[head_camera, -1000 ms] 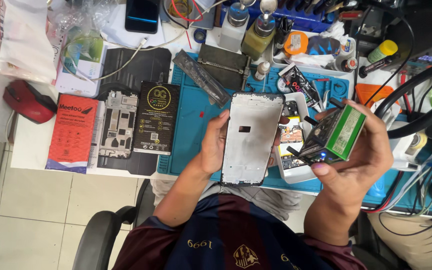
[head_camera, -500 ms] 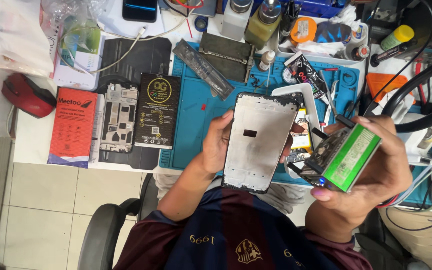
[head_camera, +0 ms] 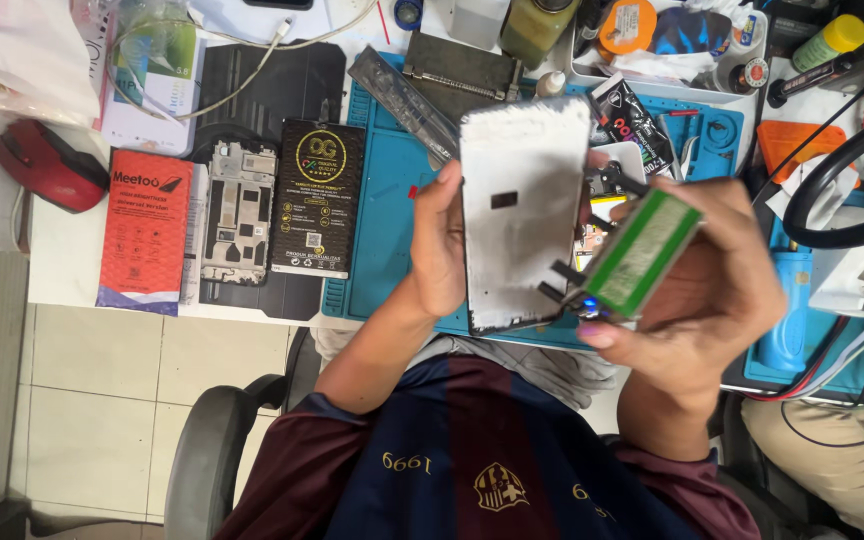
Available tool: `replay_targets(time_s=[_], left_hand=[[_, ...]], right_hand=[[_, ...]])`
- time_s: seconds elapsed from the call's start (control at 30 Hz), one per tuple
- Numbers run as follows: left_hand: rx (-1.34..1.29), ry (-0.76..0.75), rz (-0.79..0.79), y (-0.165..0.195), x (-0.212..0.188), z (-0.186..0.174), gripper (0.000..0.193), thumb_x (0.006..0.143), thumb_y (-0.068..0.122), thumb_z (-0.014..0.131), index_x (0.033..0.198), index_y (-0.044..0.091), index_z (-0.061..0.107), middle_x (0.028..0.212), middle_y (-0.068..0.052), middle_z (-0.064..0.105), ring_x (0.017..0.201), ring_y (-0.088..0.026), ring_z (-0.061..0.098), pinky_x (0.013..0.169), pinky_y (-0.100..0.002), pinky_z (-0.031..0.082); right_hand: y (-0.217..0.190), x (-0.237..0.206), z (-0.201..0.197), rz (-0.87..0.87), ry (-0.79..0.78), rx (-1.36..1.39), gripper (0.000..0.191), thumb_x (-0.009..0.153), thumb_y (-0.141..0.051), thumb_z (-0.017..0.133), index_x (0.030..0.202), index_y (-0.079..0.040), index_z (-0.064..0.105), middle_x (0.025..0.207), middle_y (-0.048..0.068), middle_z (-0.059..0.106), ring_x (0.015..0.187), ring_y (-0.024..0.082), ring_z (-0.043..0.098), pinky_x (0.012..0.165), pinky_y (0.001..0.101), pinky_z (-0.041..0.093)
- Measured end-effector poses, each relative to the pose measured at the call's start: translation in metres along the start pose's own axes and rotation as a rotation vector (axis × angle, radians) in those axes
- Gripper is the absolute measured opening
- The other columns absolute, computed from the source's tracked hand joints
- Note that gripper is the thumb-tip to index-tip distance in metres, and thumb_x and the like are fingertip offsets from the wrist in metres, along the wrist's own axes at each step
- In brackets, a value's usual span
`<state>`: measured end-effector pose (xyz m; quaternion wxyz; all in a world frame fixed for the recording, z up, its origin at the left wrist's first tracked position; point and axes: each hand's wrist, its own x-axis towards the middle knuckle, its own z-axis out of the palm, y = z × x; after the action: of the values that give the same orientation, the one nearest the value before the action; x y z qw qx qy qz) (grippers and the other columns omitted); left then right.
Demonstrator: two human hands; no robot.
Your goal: The person holds a phone frame and applies adhesive from a tube around its edge, then aligns a black back cover onto the frame and presses along the edges to secure it. At the end they handle a small flex cable near the phone while other disassembled phones sit in trays on the workbench.
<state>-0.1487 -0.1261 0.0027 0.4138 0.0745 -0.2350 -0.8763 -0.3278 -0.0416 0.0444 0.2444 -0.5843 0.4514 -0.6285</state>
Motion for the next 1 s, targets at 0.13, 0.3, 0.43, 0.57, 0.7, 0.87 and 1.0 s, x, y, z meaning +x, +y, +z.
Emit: replay_targets(time_s=[0.13,0.3,0.43,0.57,0.7,0.87,1.0], left_hand=[[0.167,-0.081,0.246,0.005,0.001,0.003,0.091,0.111,0.071,0.031,0.144,-0.013,0.046,0.109,-0.02,0.063,0.098,-0.025,0.062,0.089,-0.036,0.052],[0.078,0.022,0.47,0.007,-0.003,0.005,0.098,0.1,0.074,0.036,0.146,-0.011,0.046,0.11,-0.022,0.062,0.095,-0.026,0.059,0.084,-0.036,0.049],[0.052,0.093,0.636,0.005,-0.013,0.004,0.097,0.096,0.075,0.037,0.147,-0.008,0.042,0.112,-0.02,0.058,0.098,-0.026,0.058,0.088,-0.038,0.048],[0.077,0.135,0.761,-0.003,-0.019,0.002,0.1,0.092,0.077,0.042,0.149,-0.005,0.04,0.116,-0.017,0.054,0.105,-0.026,0.054,0.095,-0.04,0.046],[0.086,0.165,0.822,-0.01,-0.026,0.001,0.1,0.09,0.079,0.044,0.146,-0.004,0.041,0.115,-0.018,0.053,0.106,-0.027,0.052,0.097,-0.041,0.045],[0.153,0.213,0.87,-0.015,-0.028,-0.001,0.105,0.09,0.082,0.044,0.148,-0.005,0.042,0.114,-0.019,0.053,0.105,-0.027,0.053,0.095,-0.043,0.045],[0.154,0.207,0.845,-0.018,-0.029,-0.004,0.106,0.09,0.083,0.045,0.148,-0.005,0.042,0.113,-0.019,0.053,0.105,-0.027,0.052,0.096,-0.042,0.045]], right_hand=[[-0.001,-0.003,0.006,0.013,-0.076,-0.019,0.086,0.072,-0.038,0.098,0.136,0.008,0.062,0.112,0.009,0.062,0.094,0.015,0.061,0.088,0.0248,0.052],[0.002,-0.012,0.004,-0.001,-0.16,-0.088,0.086,0.067,-0.04,0.096,0.129,0.01,0.063,0.106,0.012,0.065,0.094,0.017,0.066,0.084,0.0257,0.053],[0.011,-0.019,-0.003,-0.025,-0.149,-0.089,0.087,0.069,-0.042,0.096,0.131,0.009,0.062,0.109,0.013,0.065,0.097,0.018,0.067,0.088,0.0276,0.057],[0.02,-0.025,-0.004,0.03,0.019,-0.071,0.085,0.075,-0.046,0.095,0.133,0.008,0.062,0.113,0.011,0.063,0.099,0.017,0.067,0.091,0.0276,0.058],[0.024,-0.03,-0.003,0.043,0.087,0.001,0.085,0.078,-0.046,0.094,0.135,0.007,0.06,0.118,0.01,0.061,0.1,0.018,0.068,0.094,0.0286,0.059],[0.022,-0.035,-0.006,-0.071,-0.161,-0.103,0.081,0.069,-0.043,0.091,0.125,0.008,0.064,0.11,0.015,0.066,0.091,0.019,0.067,0.087,0.029,0.06],[0.017,-0.037,-0.006,-0.114,-0.275,-0.155,0.08,0.063,-0.035,0.096,0.123,0.008,0.065,0.107,0.017,0.068,0.09,0.023,0.07,0.086,0.0323,0.06]])
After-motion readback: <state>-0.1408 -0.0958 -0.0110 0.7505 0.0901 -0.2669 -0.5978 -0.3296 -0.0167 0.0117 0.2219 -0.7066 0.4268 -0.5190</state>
